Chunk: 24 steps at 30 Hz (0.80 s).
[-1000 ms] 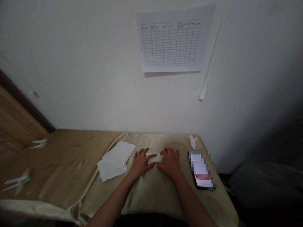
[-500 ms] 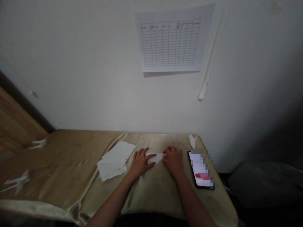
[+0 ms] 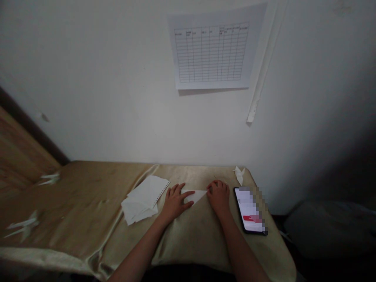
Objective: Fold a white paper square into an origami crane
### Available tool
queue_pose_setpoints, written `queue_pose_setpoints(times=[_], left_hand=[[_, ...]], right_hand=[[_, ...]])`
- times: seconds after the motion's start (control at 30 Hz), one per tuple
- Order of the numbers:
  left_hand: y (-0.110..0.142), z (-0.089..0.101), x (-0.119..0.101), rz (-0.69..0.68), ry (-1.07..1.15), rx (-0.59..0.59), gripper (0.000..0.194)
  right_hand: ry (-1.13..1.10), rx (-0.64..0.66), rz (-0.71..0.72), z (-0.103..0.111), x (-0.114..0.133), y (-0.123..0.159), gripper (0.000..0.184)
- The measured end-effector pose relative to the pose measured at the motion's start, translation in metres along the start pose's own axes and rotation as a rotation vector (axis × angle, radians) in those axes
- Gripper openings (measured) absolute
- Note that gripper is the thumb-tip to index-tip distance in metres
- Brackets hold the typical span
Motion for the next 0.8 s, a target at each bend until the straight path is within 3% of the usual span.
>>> queue_pose_setpoints(times=[0.57, 0.8], left_hand=[[0.0017, 0.0048, -0.0004, -0.010, 0.008, 0.048, 0.043], [-0.0004, -0.0007, 0.0021, -0.003, -0.005, 0.031, 0.045]], right_hand=[[0.057, -0.024, 0.020, 0.0005, 0.0032, 0.0078, 0.019], [0.046, 0.054, -0.006, -0.0012, 0.0036, 0.0079, 0.028]])
Point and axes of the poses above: each hand's wrist, its own y-axis away from the middle knuckle, its own z-axis out of the back of the hand, x = y × z, the point moved 2 cm from there along -y, towards the middle knuckle, and after that the axes turned 6 degrees about x, right-handed, at the moved point
